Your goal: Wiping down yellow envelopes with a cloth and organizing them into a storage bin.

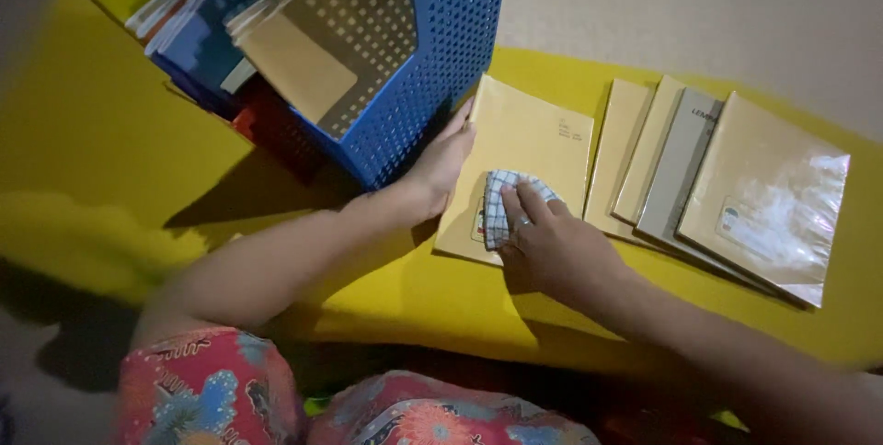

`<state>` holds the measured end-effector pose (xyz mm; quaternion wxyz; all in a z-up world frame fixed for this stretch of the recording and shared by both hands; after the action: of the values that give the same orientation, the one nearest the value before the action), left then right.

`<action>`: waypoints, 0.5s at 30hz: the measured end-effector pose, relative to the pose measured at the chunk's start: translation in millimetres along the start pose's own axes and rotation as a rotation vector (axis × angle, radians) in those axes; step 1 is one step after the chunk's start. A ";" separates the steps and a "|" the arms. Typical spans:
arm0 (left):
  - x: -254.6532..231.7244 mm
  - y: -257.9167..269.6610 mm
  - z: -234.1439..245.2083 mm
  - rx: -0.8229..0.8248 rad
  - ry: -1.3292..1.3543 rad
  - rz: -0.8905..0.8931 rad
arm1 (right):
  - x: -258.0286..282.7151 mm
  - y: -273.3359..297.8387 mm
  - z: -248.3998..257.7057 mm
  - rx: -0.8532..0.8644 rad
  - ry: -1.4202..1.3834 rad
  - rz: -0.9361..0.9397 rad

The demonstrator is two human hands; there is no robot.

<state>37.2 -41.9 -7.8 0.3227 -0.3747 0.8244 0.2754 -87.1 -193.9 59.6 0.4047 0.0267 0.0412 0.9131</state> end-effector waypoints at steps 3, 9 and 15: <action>11.6 -26.4 26.6 -0.087 -0.135 0.004 | -43.1 -26.5 -0.8 0.229 -0.133 -0.192; 13.1 -18.4 34.7 0.017 -0.027 -0.001 | -78.7 -52.6 20.9 0.054 -0.145 -0.529; 17.4 -4.8 31.2 -0.032 0.020 0.034 | -16.5 -15.6 -13.2 0.138 0.112 -0.171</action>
<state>42.3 -30.5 -41.7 0.3037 -0.3685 0.8293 0.2903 -65.7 -196.4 44.8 0.4752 -0.0001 0.1288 0.8704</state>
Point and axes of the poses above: each hand's wrist, its own y-axis away from the middle knuckle, its own z-axis out of the back of the hand, x = y × z, the point moved 2 cm from there along -y, towards the middle knuckle, and after that the axes turned 10 degrees about z, right-handed, at the moved point
